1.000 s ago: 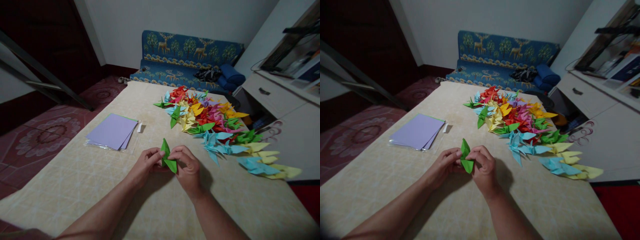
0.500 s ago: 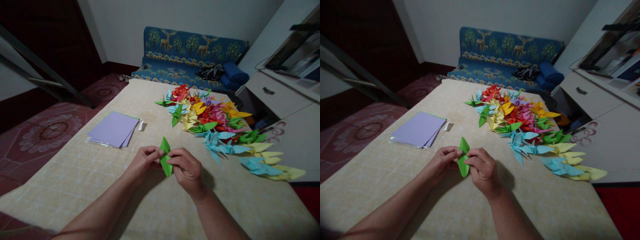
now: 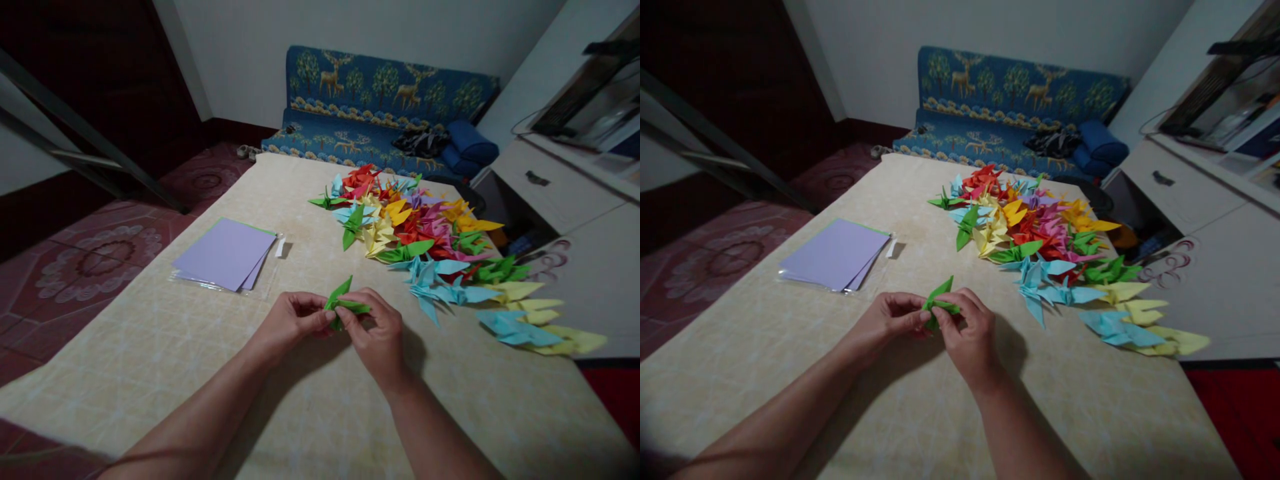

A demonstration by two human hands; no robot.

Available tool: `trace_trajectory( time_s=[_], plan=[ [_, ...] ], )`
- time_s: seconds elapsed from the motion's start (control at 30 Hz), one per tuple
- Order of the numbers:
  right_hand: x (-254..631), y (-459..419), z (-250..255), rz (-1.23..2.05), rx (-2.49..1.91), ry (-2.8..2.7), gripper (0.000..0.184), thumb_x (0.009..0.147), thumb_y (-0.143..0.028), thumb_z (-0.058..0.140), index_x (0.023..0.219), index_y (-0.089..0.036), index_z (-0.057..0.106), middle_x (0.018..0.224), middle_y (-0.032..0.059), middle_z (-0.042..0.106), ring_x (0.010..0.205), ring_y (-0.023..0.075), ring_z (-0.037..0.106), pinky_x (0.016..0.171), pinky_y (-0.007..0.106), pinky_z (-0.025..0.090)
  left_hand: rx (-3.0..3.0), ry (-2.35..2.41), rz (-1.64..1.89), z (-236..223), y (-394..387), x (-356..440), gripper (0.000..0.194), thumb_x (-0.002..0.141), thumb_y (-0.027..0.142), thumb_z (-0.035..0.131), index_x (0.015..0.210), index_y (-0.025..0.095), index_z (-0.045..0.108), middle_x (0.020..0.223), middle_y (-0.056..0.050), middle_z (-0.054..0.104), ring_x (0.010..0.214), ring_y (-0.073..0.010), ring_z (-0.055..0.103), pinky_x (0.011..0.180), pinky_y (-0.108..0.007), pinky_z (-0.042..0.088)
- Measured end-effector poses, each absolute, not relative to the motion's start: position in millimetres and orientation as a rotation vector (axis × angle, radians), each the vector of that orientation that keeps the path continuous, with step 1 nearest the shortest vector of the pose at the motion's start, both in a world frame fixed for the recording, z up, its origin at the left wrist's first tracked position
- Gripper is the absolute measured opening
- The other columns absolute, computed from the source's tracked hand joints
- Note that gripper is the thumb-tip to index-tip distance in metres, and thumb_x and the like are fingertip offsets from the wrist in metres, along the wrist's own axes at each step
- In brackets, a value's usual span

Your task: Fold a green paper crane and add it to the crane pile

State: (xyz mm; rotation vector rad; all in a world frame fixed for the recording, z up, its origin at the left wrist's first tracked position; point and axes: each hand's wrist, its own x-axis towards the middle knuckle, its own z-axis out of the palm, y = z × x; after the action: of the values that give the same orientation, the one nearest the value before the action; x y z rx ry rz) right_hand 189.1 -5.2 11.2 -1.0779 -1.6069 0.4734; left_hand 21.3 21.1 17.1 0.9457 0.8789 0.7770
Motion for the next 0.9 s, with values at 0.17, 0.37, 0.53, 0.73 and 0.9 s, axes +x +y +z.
trace_trajectory(
  time_s=[0.17, 0.37, 0.53, 0.73, 0.9],
  plan=[
    [189.9, -4.3, 12.1, 0.505, -1.014, -1.635, 0.022, 0.083, -0.004, 0.064, 0.092, -0.021, 0.072, 0.081, 0.0022, 0.062, 0.075, 0.0142, 0.061, 0.064, 0.024, 0.049, 0.975, 0.909, 0.779, 14.0, 22.6, 21.4, 0.027, 0.069, 0.036, 0.081, 0.081, 0.012, 0.078, 0.072, -0.008, 0.074, 0.06, -0.0126, 0.064, 0.062, -0.023, 0.051],
    [195.8, -4.7, 11.2, 0.5, -0.954, -1.685, 0.029, 0.081, -0.001, 0.062, 0.093, -0.024, 0.074, 0.087, 0.0031, 0.062, 0.079, 0.0151, 0.062, 0.066, 0.025, 0.05, 0.862, 0.917, 0.783, 16.9, 22.4, 19.5, 0.024, 0.068, 0.033, 0.08, 0.081, 0.013, 0.079, 0.074, -0.008, 0.075, 0.06, -0.013, 0.065, 0.063, -0.024, 0.053],
    [199.1, -4.4, 4.8, 0.406, -0.957, -1.822, 0.036, 0.083, 0.005, 0.051, 0.096, -0.022, 0.072, 0.093, 0.0059, 0.064, 0.085, 0.0164, 0.063, 0.071, 0.027, 0.051, 0.785, 0.905, 0.801, 18.6, 23.1, 19.3, 0.023, 0.065, 0.03, 0.082, 0.078, 0.012, 0.078, 0.072, -0.007, 0.073, 0.06, -0.0132, 0.065, 0.063, -0.024, 0.054],
    [197.0, -4.2, 4.0, 0.264, -1.02, -1.899, 0.036, 0.084, 0.005, 0.046, 0.095, -0.018, 0.071, 0.088, 0.0071, 0.062, 0.081, 0.0164, 0.063, 0.067, 0.026, 0.05, 0.857, 0.923, 0.821, 20.2, 21.7, 20.2, 0.025, 0.072, 0.035, 0.077, 0.08, 0.012, 0.079, 0.071, -0.007, 0.073, 0.061, -0.0127, 0.064, 0.065, -0.024, 0.055],
    [195.9, -6.5, 8.0, 0.226, -1.072, -1.847, 0.033, 0.08, 0.002, 0.054, 0.098, -0.02, 0.071, 0.084, 0.0056, 0.062, 0.076, 0.0165, 0.062, 0.064, 0.027, 0.05, 0.839, 0.9, 0.777, 17.0, 20.1, 22.9, 0.026, 0.071, 0.035, 0.079, 0.083, 0.012, 0.08, 0.075, -0.01, 0.076, 0.066, -0.015, 0.067, 0.07, -0.026, 0.056]
  ],
)
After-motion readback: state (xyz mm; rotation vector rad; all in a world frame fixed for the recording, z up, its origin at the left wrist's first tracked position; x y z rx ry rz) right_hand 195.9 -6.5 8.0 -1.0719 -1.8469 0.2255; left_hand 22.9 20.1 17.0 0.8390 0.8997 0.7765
